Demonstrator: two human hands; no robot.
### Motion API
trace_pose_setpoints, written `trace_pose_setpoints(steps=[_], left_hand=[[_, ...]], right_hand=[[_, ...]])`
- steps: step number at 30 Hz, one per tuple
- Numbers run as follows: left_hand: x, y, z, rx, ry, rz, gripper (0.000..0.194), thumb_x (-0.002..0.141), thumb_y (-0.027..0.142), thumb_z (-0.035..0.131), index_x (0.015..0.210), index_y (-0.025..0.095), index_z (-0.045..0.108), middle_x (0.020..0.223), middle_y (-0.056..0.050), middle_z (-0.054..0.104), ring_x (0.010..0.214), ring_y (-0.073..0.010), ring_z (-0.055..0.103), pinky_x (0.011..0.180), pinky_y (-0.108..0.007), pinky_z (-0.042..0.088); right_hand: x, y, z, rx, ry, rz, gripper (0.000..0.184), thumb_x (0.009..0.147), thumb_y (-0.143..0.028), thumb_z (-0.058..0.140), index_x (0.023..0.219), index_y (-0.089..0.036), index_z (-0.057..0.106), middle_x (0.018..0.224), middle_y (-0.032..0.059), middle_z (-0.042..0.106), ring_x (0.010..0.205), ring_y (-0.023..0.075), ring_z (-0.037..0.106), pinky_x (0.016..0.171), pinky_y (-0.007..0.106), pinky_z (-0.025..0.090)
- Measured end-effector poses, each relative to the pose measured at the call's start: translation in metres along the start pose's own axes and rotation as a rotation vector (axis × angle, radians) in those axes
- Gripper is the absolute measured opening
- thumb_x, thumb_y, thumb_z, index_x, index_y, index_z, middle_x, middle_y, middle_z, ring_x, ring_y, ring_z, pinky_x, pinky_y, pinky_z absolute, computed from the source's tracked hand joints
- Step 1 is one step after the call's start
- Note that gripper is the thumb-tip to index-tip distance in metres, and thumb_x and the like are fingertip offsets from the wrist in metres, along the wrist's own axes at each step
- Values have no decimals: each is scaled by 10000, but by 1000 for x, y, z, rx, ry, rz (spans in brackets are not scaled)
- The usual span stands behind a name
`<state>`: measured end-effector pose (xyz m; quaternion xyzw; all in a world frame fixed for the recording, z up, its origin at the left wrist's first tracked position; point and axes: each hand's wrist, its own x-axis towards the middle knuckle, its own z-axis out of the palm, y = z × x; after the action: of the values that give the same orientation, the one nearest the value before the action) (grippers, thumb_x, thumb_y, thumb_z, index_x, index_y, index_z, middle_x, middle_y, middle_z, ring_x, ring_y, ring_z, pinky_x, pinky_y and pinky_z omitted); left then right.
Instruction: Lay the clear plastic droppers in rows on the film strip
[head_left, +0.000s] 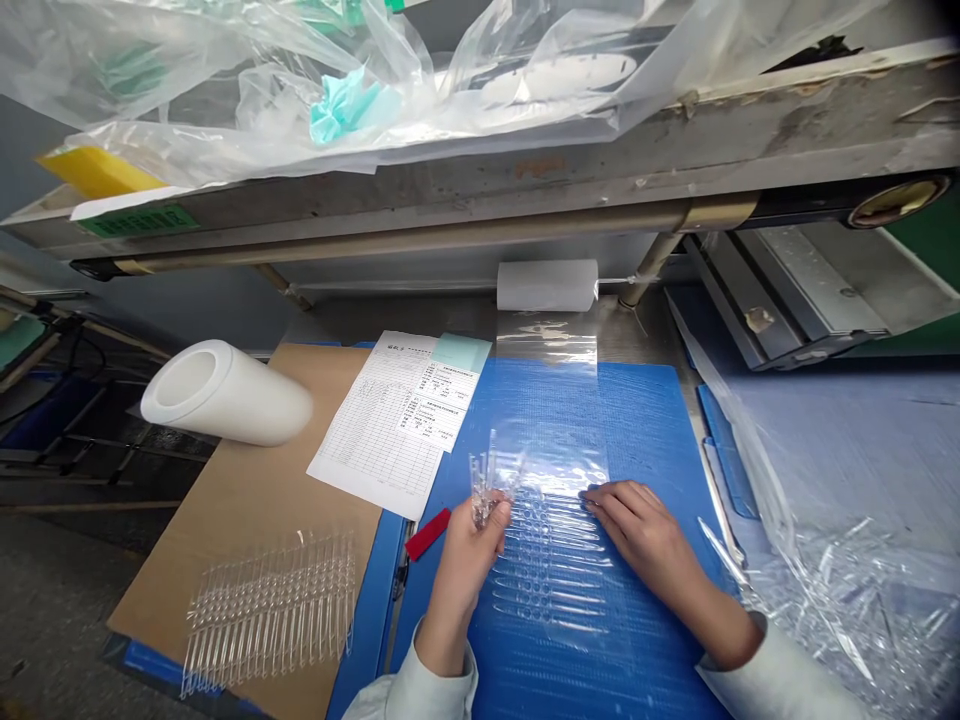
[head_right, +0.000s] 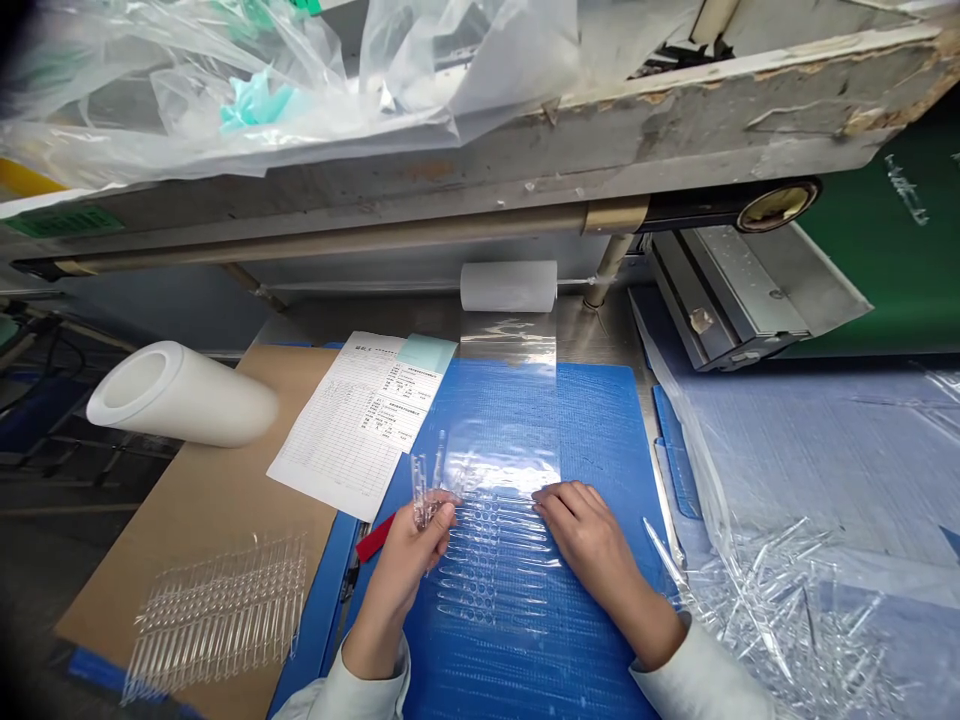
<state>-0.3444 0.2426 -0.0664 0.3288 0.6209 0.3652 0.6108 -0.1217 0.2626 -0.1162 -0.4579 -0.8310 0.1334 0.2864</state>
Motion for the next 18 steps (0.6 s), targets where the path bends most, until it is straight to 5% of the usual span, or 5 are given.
trace_pose_setpoints(steps=[5, 18], left_hand=[[-2, 2, 9, 96, -124, 14, 378, 762, 518, 593, 766, 141, 615, 615, 13, 532, 477, -91, 414, 481, -228, 311], [1, -2, 11, 24, -117, -27, 320, 758, 462, 604, 809, 148, 569, 598, -9, 609, 405, -108, 502, 345, -195, 270]], right_hand=[[14, -12, -5, 58, 39, -3, 283, 948, -221, 427, 1222, -163, 473, 1015, 107, 638, 927, 208, 604, 773, 349, 519], [17, -19, -18, 147, 28, -28, 195, 951, -226, 411, 1128, -195, 487, 829, 61, 669, 732, 173, 661, 651, 288, 561]])
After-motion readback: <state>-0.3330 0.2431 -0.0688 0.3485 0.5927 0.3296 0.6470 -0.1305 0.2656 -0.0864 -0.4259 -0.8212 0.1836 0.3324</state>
